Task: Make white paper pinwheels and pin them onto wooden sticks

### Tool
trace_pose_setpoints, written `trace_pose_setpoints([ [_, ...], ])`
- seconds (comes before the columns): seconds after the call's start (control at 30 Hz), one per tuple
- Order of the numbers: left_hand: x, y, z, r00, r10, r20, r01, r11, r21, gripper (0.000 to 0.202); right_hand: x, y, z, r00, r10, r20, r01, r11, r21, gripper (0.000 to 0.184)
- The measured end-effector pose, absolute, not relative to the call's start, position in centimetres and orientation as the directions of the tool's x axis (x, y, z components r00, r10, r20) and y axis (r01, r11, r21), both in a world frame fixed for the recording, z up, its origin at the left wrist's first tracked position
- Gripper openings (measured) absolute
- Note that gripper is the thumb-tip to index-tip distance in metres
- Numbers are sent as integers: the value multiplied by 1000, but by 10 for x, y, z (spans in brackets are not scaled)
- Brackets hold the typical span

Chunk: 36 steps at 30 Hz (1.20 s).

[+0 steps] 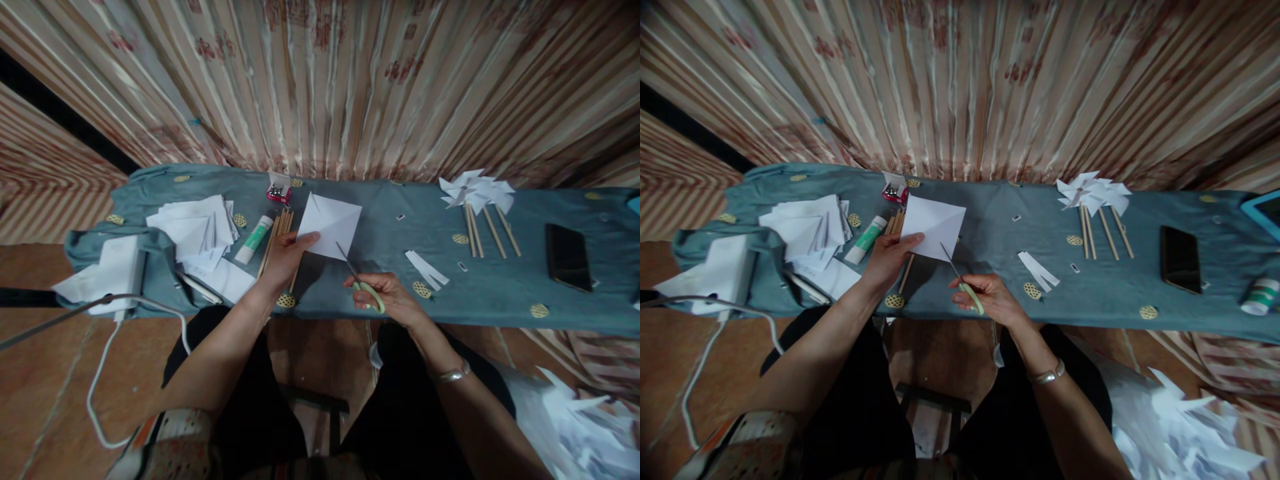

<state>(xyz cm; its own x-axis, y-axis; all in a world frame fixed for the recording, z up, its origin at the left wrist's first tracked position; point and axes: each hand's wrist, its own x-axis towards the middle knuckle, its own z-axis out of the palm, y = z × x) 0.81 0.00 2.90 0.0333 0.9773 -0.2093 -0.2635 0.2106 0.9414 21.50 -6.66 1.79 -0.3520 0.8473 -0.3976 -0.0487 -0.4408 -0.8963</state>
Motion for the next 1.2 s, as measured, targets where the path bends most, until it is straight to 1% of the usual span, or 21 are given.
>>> trace_pose_setpoints([
  [0.2, 12, -1, 27, 57, 977, -204, -282, 212, 936, 32, 214, -67, 17, -342, 830, -441, -62, -489, -870, 44],
  [0.47, 12, -2, 24, 72, 975, -212, -290, 224, 930, 31, 214, -66, 16, -339, 851, -401, -66, -447, -892, 43],
  [0.73, 13, -1, 23, 73, 974, -213, -283, 225, 932, 32, 213, -65, 16, -334, 846, -415, -41, -454, -890, 43],
  [1.0, 13, -3, 23, 76, 973, -220, -270, 232, 934, 31, 212, -65, 17, -318, 847, -427, -56, -467, -883, 43],
  [1.1, 13, -3, 23, 70, 974, -217, -273, 228, 935, 33, 213, -65, 17, -327, 846, -420, -64, -464, -884, 42],
  [1.2, 13, -3, 24, 77, 970, -228, -262, 241, 935, 31, 213, -65, 17, -340, 849, -404, -69, -451, -890, 41],
])
